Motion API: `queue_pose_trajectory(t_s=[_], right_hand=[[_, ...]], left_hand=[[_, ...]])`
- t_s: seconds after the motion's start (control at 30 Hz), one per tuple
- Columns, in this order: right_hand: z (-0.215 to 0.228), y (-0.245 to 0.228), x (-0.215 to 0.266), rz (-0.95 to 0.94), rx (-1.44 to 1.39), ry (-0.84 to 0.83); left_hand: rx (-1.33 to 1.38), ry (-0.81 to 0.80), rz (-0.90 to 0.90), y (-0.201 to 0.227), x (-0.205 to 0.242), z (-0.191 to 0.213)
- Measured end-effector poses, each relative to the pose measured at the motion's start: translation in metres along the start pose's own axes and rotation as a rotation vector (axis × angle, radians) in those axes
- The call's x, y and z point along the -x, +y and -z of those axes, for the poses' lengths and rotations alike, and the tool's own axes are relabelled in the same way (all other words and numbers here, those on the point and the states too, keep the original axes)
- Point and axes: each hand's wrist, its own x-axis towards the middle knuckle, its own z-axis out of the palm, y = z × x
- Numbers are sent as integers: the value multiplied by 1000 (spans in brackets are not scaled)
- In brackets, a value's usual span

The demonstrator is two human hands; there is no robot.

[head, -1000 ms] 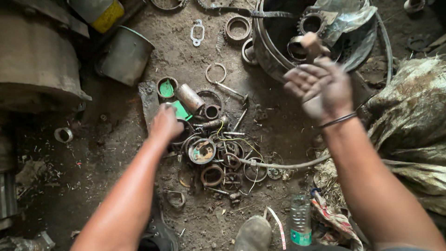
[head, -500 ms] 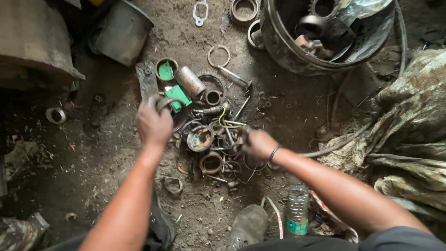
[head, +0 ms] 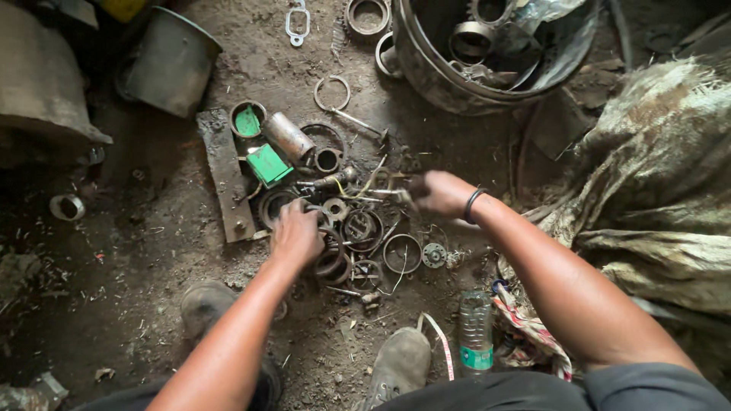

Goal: The person sits on the floor of a cluttered workshop and sorts through a pile of scrap metal parts. They pick up various items, including gears, rings, and metal rods, inspect them, and place them into a metal bucket. The person also moves a plastic bottle and a cloth during the process.

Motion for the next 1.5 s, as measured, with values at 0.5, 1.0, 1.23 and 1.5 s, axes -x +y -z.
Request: queue_pose_trajectory(t_s=[0.5,1.0,1.23,1.5], right_hand=[[5,-25,9,-100,104,-146],[70,-120,66,344,-357,823],[78,119,62,-741,211,947],[46,167,1,-733,-305,1145]], left_hand=[[-101,13,-10,-2,8,4],[1127,-203,-98,147,12,76],[1123,-146,-363,97,17,161],[842,-155,-592,122,27,186]])
